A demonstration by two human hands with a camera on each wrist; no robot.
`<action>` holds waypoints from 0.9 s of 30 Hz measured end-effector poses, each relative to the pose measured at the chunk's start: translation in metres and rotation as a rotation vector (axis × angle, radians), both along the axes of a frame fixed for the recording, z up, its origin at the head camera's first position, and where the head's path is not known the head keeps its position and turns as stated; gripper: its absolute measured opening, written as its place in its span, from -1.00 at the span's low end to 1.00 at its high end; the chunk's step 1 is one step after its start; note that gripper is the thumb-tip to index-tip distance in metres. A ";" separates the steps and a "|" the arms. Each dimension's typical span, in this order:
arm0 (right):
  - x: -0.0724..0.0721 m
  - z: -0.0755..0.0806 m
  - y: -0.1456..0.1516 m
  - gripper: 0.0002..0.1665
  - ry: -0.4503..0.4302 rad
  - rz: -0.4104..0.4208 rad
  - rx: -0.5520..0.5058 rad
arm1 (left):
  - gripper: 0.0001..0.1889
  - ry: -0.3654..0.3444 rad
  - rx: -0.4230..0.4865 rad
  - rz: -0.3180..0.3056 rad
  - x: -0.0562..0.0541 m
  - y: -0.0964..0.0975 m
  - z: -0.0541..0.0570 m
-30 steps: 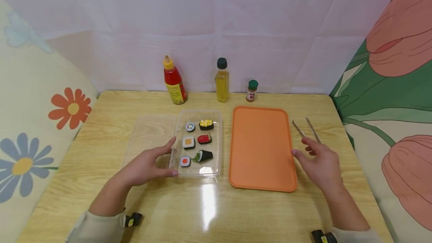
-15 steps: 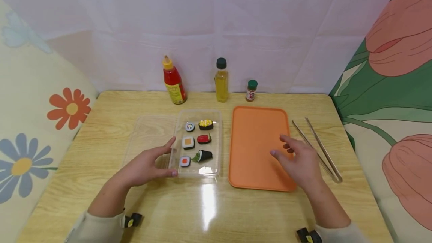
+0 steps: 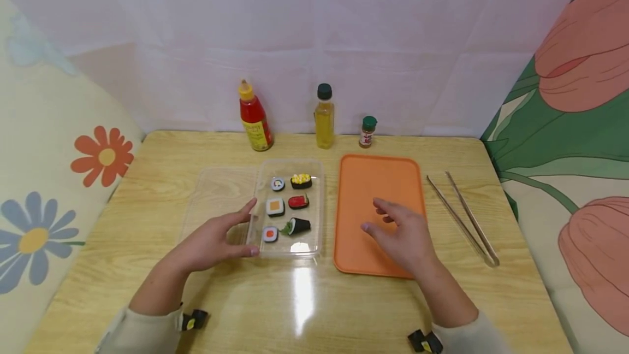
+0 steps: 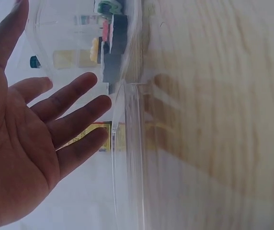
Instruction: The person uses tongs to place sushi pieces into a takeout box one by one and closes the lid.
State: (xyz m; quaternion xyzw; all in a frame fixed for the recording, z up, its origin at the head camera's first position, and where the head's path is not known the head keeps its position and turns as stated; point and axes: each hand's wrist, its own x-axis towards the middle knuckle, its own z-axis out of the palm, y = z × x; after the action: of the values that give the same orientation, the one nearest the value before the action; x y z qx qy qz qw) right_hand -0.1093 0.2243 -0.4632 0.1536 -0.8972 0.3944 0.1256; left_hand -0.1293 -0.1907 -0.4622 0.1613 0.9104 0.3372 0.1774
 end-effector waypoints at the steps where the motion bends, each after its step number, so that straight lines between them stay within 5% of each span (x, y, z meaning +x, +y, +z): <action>1: 0.000 -0.001 -0.002 -0.36 -0.003 0.013 -0.008 | 0.18 0.000 0.005 0.001 0.000 0.000 0.000; 14: 0.001 -0.007 -0.036 -0.29 -0.162 0.100 -0.075 | 0.20 0.009 0.030 0.005 0.003 -0.002 -0.001; 27: 0.004 -0.009 -0.065 -0.08 -0.167 0.191 -0.019 | 0.16 0.022 0.025 -0.007 0.005 -0.004 0.001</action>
State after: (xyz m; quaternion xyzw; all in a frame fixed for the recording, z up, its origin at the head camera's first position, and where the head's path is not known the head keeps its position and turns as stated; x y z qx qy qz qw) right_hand -0.1052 0.1590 -0.4720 0.2038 -0.8821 0.4245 0.0136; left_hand -0.1246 -0.1952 -0.4611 0.1704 0.9075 0.3460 0.1663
